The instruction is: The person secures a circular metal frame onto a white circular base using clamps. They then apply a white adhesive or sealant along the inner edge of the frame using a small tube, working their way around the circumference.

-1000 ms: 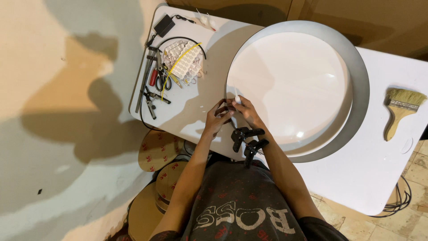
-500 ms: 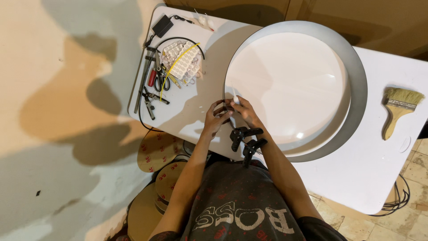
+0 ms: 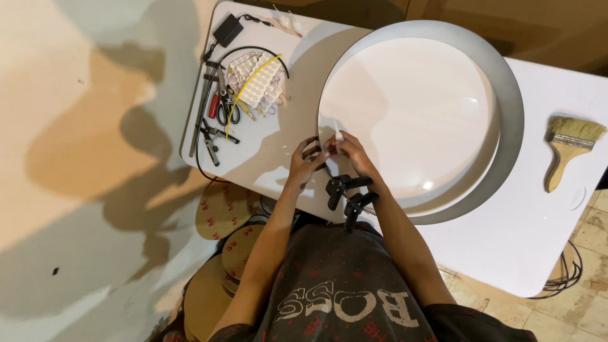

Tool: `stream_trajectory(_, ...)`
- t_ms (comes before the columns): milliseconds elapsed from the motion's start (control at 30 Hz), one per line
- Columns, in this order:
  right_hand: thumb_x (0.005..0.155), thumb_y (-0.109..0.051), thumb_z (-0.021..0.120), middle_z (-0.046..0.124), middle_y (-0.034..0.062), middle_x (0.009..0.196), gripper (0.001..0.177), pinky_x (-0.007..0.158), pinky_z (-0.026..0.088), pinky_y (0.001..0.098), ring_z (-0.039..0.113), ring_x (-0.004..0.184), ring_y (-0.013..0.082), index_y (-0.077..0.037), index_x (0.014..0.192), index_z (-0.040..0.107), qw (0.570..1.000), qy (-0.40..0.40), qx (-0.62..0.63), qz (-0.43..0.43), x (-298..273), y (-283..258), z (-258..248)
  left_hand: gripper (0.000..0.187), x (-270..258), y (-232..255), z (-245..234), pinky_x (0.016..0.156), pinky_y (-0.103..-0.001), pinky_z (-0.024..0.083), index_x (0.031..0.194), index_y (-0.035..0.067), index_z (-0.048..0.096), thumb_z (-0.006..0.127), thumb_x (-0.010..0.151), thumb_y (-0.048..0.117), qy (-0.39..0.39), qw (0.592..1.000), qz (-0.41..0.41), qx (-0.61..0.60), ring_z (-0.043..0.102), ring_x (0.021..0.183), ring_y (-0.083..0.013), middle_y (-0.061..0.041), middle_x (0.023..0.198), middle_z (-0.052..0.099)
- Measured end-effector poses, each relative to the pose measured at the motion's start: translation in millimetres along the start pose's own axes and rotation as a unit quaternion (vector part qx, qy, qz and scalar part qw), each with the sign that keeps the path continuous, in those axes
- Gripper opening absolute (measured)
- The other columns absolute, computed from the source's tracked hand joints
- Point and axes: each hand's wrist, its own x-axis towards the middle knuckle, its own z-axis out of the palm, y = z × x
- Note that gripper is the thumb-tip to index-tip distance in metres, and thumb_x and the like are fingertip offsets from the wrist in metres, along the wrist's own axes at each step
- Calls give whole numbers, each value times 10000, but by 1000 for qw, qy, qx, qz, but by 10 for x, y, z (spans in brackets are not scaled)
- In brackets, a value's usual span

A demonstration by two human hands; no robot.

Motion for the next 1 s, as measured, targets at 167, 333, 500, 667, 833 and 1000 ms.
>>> stream_trajectory(167, 905, -81, 444, 523, 73, 705, 231, 629, 455, 342, 515, 641, 200, -31, 1052, 615, 995, -11, -98, 29, -201, -313, -203, 1028, 12, -59, 0, 926, -453, 591, 1527, 36, 379, 988, 737, 287, 18, 1000, -18, -9, 603, 1145, -324, -331, 1416, 515)
stream_trajectory(333, 869, -26, 440, 581, 101, 730, 341, 617, 448, 365, 553, 637, 209, 16, 1193, 537, 980, -12, -195, 32, -328, -539, -257, 919, 9, -32, -9, 924, -419, 582, 1443, 110, 360, 961, 776, 307, 15, 999, -31, -11, 579, 1121, -294, -305, 1434, 488)
stream_trajectory(500, 916, -6, 637, 682, 313, 1194, 321, 963, 491, 505, 660, 1118, 410, 58, 1229, 664, 976, 37, -215, 23, -266, -552, -288, 830, 51, -31, -22, 913, -381, 593, 1363, 169, 345, 944, 799, 276, 15, 1000, -24, -5, 593, 1092, -276, -298, 1434, 496)
stream_trajectory(667, 887, -40, 638, 697, 167, 958, 265, 803, 481, 388, 624, 890, 249, -13, 1143, 702, 975, 56, -214, 9, -150, -374, -317, 793, 122, -85, -59, 900, -354, 584, 1335, 197, 340, 933, 817, 292, 7, 1000, -19, -1, 590, 1071, -255, -287, 1428, 501)
stream_trajectory(833, 888, -78, 567, 639, 70, 726, 282, 649, 459, 312, 546, 663, 151, -59, 1128, 714, 974, 73, -211, 35, -35, -288, -340, 802, 88, -31, -29, 900, -368, 578, 1325, 205, 334, 935, 808, 323, 4, 1000, -21, 6, 589, 1074, -269, -302, 1436, 499)
stream_trajectory(1000, 874, -77, 542, 596, 37, 651, 293, 573, 431, 285, 513, 576, 122, -50, 1115, 706, 974, 90, -207, 27, 50, -220, -317, 781, 122, -54, -60, 862, -312, 577, 1293, 187, 320, 926, 815, 301, 4, 1000, -21, 13, 612, 1037, -240, -264, 1394, 546)
